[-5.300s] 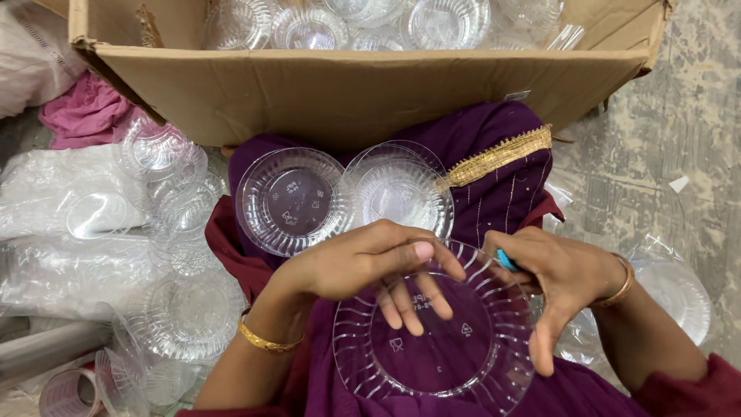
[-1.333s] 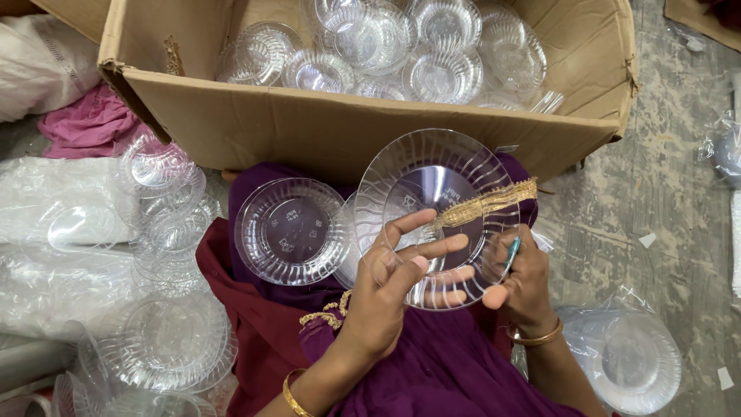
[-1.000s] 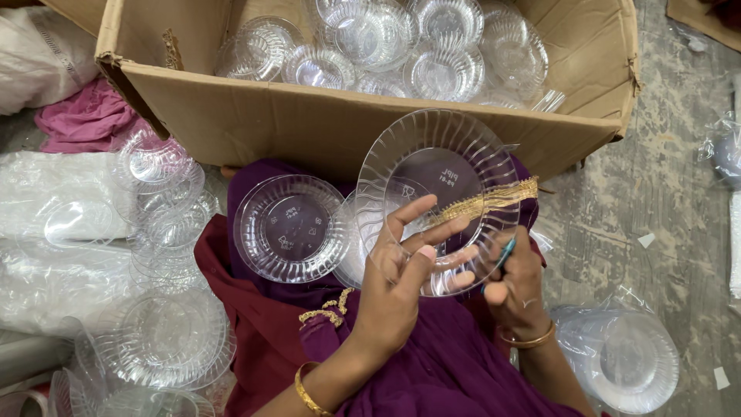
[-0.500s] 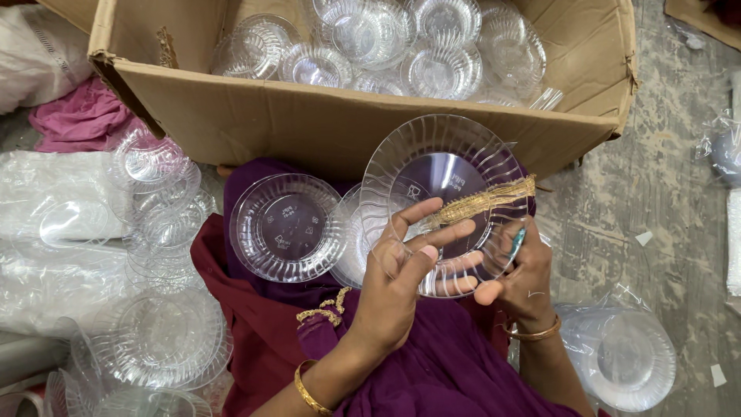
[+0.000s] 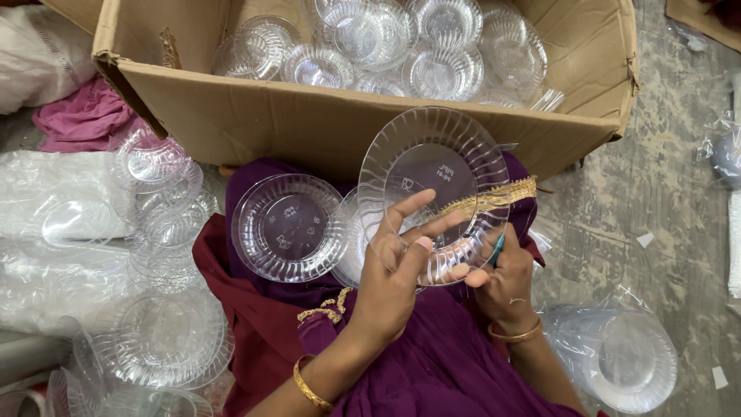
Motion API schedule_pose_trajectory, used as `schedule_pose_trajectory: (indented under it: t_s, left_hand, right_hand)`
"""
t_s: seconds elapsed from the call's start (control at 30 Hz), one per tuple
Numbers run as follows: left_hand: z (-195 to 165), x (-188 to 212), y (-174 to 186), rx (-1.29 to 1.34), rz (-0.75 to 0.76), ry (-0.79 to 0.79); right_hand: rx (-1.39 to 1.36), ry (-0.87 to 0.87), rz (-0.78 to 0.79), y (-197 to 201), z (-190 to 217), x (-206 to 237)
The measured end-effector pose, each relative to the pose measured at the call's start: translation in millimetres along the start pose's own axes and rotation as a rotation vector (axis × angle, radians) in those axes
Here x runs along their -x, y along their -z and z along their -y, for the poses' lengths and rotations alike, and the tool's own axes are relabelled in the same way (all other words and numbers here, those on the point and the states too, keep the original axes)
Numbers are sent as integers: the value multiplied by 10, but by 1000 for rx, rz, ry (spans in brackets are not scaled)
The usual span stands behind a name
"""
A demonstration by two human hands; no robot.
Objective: The person sits on the floor and repeatedly picks clear plastic plates from a cardboard box. Using a small blue utility knife, they trim the rim of each plate, then place the trimmed plate on their lap. The process is repeated for multiple plates throughout the clip.
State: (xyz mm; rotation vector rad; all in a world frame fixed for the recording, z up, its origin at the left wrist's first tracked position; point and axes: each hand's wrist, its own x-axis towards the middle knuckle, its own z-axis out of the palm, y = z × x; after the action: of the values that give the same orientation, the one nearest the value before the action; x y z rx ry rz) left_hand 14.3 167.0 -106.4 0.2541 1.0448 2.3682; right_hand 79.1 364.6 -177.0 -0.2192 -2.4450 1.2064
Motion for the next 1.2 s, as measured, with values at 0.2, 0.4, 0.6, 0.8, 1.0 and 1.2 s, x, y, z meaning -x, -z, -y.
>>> schedule_pose_trajectory:
  t_s: [0.2, 0.4, 0.6, 0.8, 1.0, 1.2]
  left_hand:
    - [62, -50, -93, 94, -82, -17]
    - [172, -72, -146, 20, -113, -140]
    - [286, -167, -173, 175, -162, -135]
    - [368, -279, -124, 265, -232, -103]
    - [229, -374, 237, 90, -61, -32]
    - [254, -374, 178, 90, -83, 70]
  right_hand:
    - [91, 122, -11, -14, 168, -68]
    - [18, 96, 5, -90, 302, -67]
    - [144, 189, -18, -175, 185, -13]
    - [109, 57, 132, -93, 30, -148]
    - [122, 9, 199, 42, -59, -190]
    - [152, -29, 182, 74, 53, -255]
